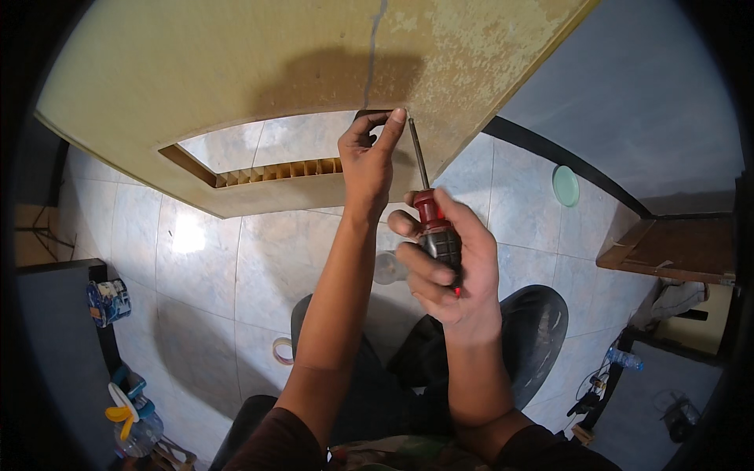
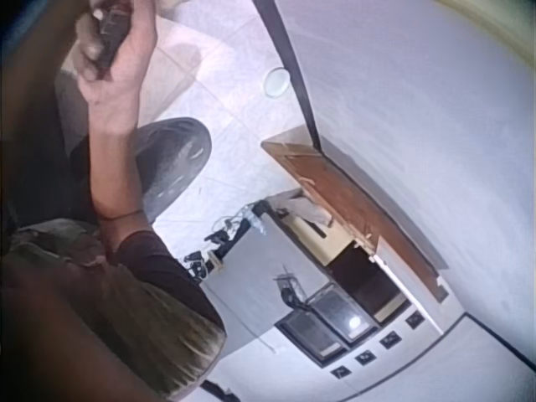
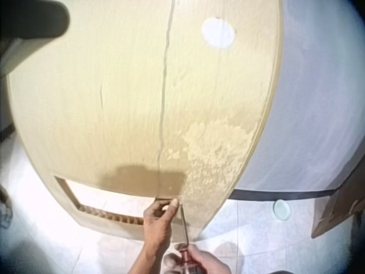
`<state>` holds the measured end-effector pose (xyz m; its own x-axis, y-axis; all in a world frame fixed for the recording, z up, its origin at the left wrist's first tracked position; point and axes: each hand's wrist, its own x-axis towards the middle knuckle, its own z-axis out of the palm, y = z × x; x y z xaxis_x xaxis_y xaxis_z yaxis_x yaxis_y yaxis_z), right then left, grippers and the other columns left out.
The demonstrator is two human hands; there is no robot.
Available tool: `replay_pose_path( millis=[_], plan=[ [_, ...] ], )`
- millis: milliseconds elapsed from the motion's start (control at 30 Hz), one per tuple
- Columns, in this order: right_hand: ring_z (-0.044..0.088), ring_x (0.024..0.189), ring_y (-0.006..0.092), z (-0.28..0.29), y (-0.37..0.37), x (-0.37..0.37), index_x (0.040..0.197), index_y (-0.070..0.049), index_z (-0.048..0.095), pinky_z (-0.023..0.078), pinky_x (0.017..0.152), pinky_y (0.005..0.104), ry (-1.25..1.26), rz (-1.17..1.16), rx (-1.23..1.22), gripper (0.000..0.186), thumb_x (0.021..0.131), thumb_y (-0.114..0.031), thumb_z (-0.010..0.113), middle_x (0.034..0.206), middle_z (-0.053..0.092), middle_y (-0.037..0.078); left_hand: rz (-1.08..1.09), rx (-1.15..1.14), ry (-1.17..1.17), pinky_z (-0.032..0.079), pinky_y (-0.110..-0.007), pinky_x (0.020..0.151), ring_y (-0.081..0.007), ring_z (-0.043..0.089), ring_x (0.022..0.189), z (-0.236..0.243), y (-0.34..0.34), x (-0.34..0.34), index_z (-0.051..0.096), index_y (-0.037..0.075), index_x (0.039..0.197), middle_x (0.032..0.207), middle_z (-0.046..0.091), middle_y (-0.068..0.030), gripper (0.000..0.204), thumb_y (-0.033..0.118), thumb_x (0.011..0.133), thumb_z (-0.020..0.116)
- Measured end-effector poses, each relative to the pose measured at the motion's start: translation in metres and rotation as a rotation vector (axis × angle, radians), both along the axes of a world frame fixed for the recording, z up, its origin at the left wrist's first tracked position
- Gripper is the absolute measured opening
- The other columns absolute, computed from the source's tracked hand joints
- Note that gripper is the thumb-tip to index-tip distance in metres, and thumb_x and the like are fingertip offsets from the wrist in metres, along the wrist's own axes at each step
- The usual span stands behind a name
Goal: The person uses a screwdriver to loosen a screw on a small door panel, removes a piece of material, and then uses a metal square tool to measure and mark the panel.
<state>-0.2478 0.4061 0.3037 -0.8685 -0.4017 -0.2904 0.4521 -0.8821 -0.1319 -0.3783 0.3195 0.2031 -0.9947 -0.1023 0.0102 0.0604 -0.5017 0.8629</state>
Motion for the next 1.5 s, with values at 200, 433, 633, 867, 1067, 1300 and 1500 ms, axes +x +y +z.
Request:
replay_pose_path(
  millis=[200,433,633,867,1067,1300,1500],
  plan=[
    [0.065,0.07,0.016,0.017,-0.023,0.003,0.11,-0.005,0.061,0.048,0.04,0.0269,-0.055,-0.245,0.727,0.013,0.101,-0.014,0.065,0.101,0.063,0.009,-0.01,-0.019,0.008,0.046,-0.025,0.084,-0.0101,0.061,0.089,-0.003,0.0,-0.001,0.075,-0.003,0.1,0.097,0.072,-0.0033,0.025,0.02,0.093,0.08],
    [0.064,0.066,0.0129,0.017,-0.028,0.005,0.128,0.001,0.061,0.048,0.051,0.0254,0.064,-0.132,1.508,0.029,0.106,-0.018,0.057,0.083,0.065,0.009,-0.004,0.037,0.03,0.044,-0.025,0.088,-0.0108,0.06,0.094,-0.005,-0.002,-0.002,0.075,-0.004,0.099,0.1,0.071,-0.0037,0.024,0.02,0.093,0.08],
    [0.05,0.058,0.0067,-0.004,-0.029,0.004,0.129,0.005,0.063,0.042,0.05,0.0223,0.368,-0.294,1.87,0.032,0.107,-0.016,0.055,0.077,0.058,0.004,-0.02,0.022,-0.003,0.044,-0.026,0.088,-0.011,0.059,0.093,0.0,0.0,0.0,0.075,-0.004,0.099,0.102,0.07,-0.0034,0.024,0.019,0.093,0.08],
    [0.048,0.056,0.0053,-0.004,-0.03,0.002,0.129,0.006,0.065,0.04,0.047,0.0223,0.331,-0.302,1.808,0.032,0.106,-0.014,0.057,0.072,0.056,0.003,-0.009,0.039,0.0,0.044,-0.025,0.087,-0.01,0.059,0.093,0.002,-0.001,0.0,0.074,-0.003,0.1,0.099,0.07,-0.002,0.024,0.02,0.093,0.079],
    [0.048,0.048,0.0064,0.003,-0.033,0.002,0.132,0.004,0.063,0.039,0.04,0.0229,0.15,-0.281,1.468,0.033,0.108,-0.017,0.055,0.072,0.058,0.005,-0.009,0.047,-0.001,0.044,-0.024,0.084,-0.0087,0.058,0.091,0.002,0.002,0.001,0.074,-0.002,0.1,0.099,0.069,-0.0016,0.025,0.021,0.093,0.08],
    [0.054,0.046,0.0101,0.011,-0.028,0.002,0.134,-0.002,0.062,0.039,0.036,0.0238,-0.035,-0.245,1.068,0.038,0.108,-0.03,0.057,0.074,0.062,0.008,-0.023,0.024,0.0,0.044,-0.028,0.09,-0.0109,0.059,0.094,-0.004,0.0,-0.001,0.072,-0.003,0.106,0.099,0.071,-0.0044,0.03,0.024,0.096,0.077],
    [0.054,0.046,0.0113,0.006,-0.023,0.002,0.137,-0.004,0.061,0.039,0.036,0.0234,-0.066,-0.235,0.818,0.038,0.11,-0.03,0.052,0.079,0.063,0.01,-0.003,0.038,-0.014,0.045,-0.024,0.082,-0.0088,0.059,0.088,-0.001,0.001,-0.001,0.073,-0.003,0.102,0.097,0.07,-0.003,0.028,0.024,0.094,0.079]
  ],
)
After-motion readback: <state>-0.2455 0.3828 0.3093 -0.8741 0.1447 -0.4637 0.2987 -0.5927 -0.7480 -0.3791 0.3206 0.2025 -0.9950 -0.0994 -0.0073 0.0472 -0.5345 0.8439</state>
